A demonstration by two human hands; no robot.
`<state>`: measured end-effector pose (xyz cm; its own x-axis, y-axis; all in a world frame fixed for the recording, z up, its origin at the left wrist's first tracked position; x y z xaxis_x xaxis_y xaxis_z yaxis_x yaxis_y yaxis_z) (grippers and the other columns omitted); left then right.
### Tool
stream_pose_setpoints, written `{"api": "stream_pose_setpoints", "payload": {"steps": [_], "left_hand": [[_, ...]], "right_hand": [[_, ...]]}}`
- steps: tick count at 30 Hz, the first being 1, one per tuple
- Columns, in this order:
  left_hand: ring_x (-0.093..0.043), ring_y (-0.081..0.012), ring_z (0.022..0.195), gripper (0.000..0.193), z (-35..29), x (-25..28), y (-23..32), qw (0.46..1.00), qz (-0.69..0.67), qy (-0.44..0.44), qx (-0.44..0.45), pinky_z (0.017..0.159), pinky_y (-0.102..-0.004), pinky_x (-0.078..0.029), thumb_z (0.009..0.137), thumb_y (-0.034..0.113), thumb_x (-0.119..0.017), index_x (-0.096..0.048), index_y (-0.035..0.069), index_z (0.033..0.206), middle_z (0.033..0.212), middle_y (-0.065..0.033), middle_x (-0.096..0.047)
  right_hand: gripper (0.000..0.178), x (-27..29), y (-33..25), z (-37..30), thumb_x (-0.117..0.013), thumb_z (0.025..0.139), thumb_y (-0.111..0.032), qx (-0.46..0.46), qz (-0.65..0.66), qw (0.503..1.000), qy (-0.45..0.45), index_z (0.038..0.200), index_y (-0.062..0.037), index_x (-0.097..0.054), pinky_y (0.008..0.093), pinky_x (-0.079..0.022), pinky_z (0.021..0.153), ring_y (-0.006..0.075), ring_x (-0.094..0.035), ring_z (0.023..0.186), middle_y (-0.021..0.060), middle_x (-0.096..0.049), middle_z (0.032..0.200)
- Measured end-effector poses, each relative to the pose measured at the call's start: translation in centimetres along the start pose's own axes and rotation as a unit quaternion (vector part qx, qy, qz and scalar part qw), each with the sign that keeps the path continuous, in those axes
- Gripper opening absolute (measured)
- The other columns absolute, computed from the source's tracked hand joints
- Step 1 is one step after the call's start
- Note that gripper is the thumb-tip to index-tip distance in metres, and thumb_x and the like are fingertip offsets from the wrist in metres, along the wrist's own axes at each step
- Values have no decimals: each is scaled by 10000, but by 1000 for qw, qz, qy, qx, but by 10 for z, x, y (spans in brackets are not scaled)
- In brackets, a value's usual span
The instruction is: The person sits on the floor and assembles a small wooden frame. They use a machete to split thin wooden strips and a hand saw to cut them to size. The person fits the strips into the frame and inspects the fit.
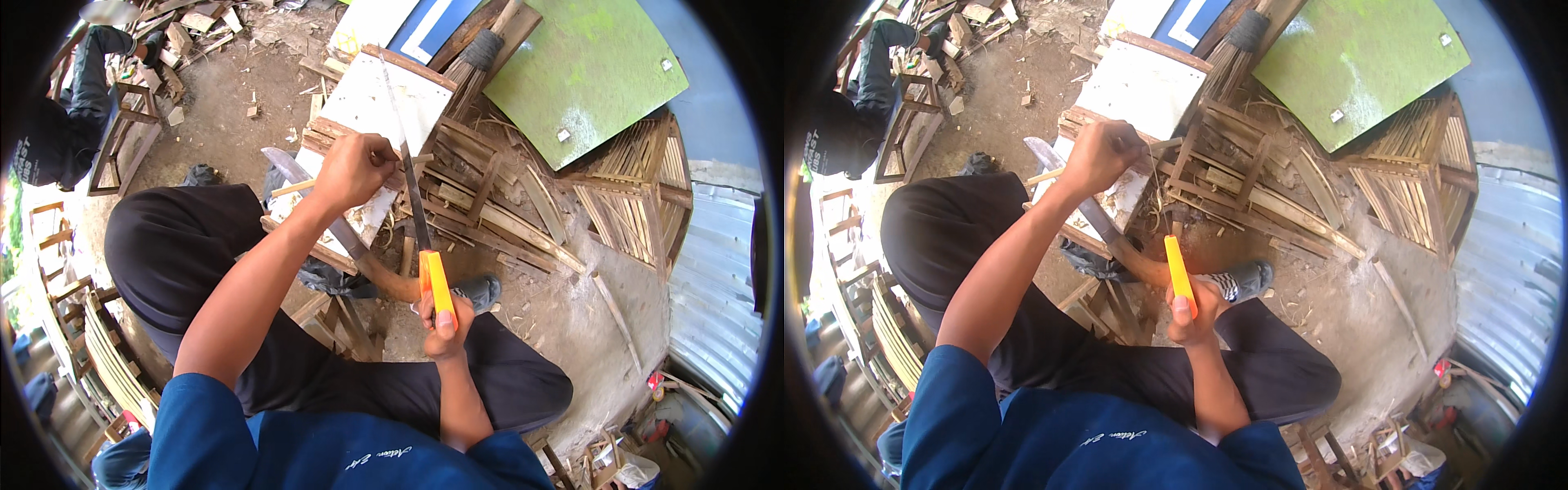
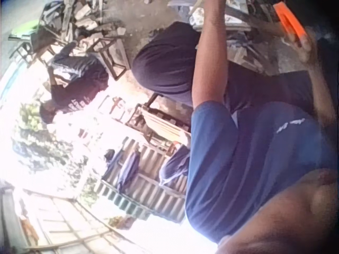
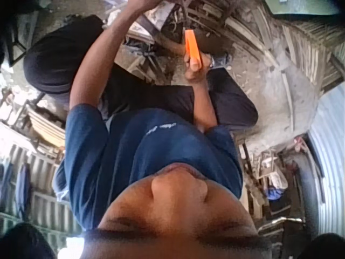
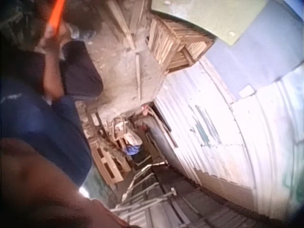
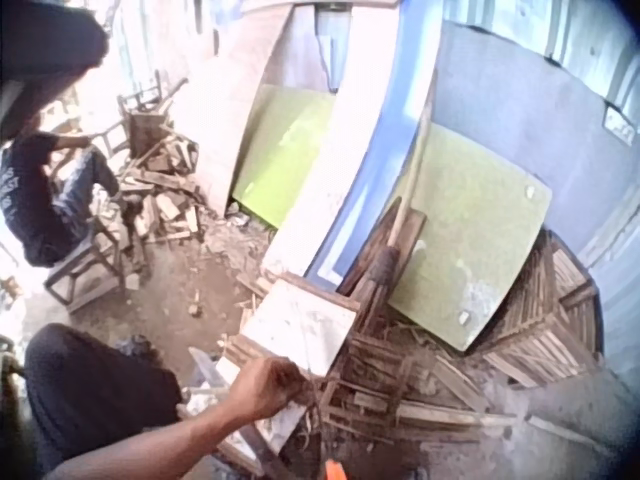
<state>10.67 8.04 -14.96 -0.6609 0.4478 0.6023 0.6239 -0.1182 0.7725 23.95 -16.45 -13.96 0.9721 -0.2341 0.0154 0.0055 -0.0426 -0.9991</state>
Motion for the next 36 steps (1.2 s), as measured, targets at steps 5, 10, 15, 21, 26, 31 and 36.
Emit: {"api": "stream_pose_setpoints", "payload": {"steps": [5,10,15,21,26,31,36], "left_hand": [[-740,-294,786,114,0,-1,-3,1000,10,-8,7,733,-388,-568,839,97,-740,-778,27,921,836,-153,-754],[-714,-275,766,86,0,-2,2,999,23,25,-24,725,-397,-553,859,82,-755,-765,7,901,855,-155,-729],[-721,-317,875,181,-11,-9,16,991,43,-22,-127,771,-417,-581,833,162,-786,-766,83,994,938,-89,-695],[-614,-245,1029,171,-14,-5,19,960,170,53,-218,930,-408,-452,787,242,-835,-791,149,924,947,19,-693],[-563,-225,1058,149,-7,-9,5,979,98,53,-173,994,-414,-353,762,256,-855,-801,173,874,959,29,-684],[-567,-226,1066,157,-4,-10,1,985,85,47,-142,995,-414,-346,745,271,-869,-807,181,857,981,31,-684],[-568,-229,1074,164,-4,-11,1,988,92,43,-119,1003,-419,-340,740,272,-872,-809,180,861,957,31,-699]], "right_hand": [[555,-1,-15,5,-481,960,-500,42,-4,999,6,664,-31,-503,320,-342,475,185,-479,461,50,-473,567],[632,0,-16,13,-471,981,-546,0,-24,999,24,629,-23,-445,297,-324,482,140,-445,471,37,-441,543],[619,8,-18,11,-478,965,-569,31,0,998,62,641,-41,-487,300,-329,462,148,-472,452,34,-474,547],[624,12,-6,18,-479,967,-573,6,10,998,66,637,-44,-479,291,-325,464,136,-470,457,24,-467,544],[623,4,-6,27,-485,964,-573,17,11,998,61,639,-41,-482,289,-330,469,138,-473,461,23,-475,553],[622,-5,-6,33,-490,966,-565,16,12,998,52,645,-33,-487,288,-335,471,143,-477,463,26,-474,555],[616,-10,-7,37,-488,970,-555,28,10,999,39,646,-31,-489,289,-340,471,147,-485,466,32,-477,556]]}}
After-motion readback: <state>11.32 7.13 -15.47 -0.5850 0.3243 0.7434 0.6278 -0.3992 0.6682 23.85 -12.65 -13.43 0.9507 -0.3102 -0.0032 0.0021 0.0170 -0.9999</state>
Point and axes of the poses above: each hand's wrist, its own z-axis towards the middle knuckle, its own x-axis out of the back of the hand, y = z × x, the point moved 7 cm from there along z, towards the middle knuckle
